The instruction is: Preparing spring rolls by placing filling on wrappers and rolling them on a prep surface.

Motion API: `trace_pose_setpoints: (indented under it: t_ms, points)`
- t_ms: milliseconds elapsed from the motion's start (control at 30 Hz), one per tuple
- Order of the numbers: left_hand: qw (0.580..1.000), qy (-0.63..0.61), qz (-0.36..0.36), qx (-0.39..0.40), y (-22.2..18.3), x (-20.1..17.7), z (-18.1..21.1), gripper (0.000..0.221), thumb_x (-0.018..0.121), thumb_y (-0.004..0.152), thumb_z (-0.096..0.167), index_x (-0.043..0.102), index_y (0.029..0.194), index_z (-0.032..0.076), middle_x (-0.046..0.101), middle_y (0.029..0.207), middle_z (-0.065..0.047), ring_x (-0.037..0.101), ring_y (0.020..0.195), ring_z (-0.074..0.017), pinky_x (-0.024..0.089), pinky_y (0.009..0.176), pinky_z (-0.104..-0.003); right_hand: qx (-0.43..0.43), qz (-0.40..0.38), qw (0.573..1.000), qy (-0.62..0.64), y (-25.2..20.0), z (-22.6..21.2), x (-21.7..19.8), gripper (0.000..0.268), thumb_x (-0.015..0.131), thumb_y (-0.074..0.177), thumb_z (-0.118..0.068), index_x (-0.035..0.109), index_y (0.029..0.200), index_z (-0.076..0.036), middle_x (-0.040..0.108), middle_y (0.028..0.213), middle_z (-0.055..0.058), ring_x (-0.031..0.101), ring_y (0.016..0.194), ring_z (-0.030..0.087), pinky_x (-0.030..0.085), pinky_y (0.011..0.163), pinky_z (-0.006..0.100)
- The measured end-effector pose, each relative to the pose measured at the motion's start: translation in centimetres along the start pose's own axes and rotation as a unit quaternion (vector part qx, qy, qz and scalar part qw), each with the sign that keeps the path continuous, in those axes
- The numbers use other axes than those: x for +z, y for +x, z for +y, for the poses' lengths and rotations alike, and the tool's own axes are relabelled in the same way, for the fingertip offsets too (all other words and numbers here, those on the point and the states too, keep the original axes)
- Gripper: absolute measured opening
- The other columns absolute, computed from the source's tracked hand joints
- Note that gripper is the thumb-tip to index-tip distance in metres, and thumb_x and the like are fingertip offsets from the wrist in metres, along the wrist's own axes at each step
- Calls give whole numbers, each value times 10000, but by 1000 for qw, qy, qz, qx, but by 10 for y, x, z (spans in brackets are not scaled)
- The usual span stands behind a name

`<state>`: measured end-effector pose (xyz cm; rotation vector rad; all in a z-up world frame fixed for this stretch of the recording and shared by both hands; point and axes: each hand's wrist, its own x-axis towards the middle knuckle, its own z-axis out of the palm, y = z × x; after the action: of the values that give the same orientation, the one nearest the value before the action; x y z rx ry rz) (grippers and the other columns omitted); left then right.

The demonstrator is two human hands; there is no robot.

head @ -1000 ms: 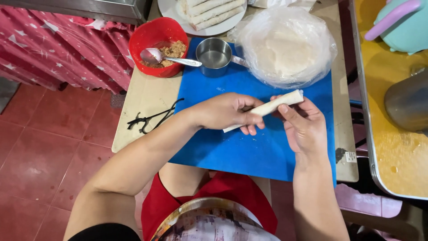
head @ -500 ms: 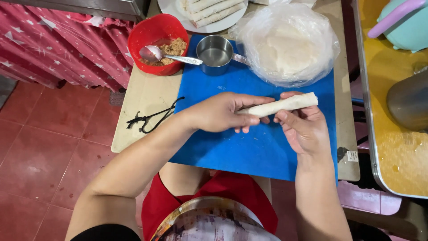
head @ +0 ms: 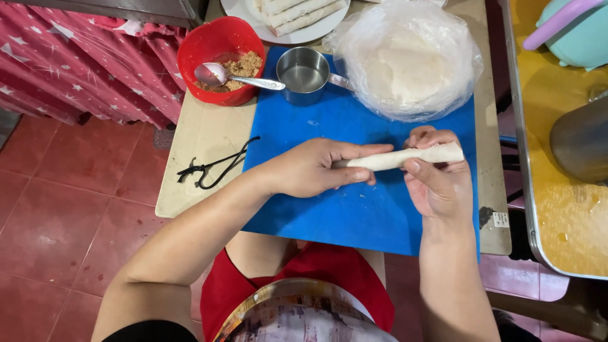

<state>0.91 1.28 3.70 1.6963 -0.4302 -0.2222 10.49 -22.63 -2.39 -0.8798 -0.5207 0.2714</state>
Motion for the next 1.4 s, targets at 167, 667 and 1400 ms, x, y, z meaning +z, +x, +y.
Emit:
trace_pose_setpoints:
  t_ms: [167, 667, 1400]
  points:
    - [996, -86, -25, -10, 2, -1, -3, 470, 594, 1051, 190, 518, 1509, 123, 801, 1053, -85, 607, 640, -81, 526, 583, -223, -29, -5, 1000, -4, 3, 6, -11, 332, 751, 818, 151, 560, 990, -58, 503, 907, 77, 606, 815, 164, 541, 679, 229]
    - [994, -101, 19, -22, 4, -4, -6, 453, 613, 1042, 173, 542, 1486, 117, 804, 1045, -130, 611, 587, -87, 482, 514, -218, 40, 15, 999, -28, 1, 15, -14, 415, 712, 901, 25, 582, 1293, 72, 680, 1101, 231, 750, 995, 297, 659, 786, 309]
    - [980, 116, 163, -2, 15, -11, -5, 275, 737, 958, 199, 747, 1221, 120, 792, 1017, -66, 770, 921, -188, 592, 845, -320, -34, 193, 968, -158, 4, 12, -1, 272, 850, 885, -4, 660, 1079, 5, 700, 918, 141, 701, 833, 163, 599, 728, 247]
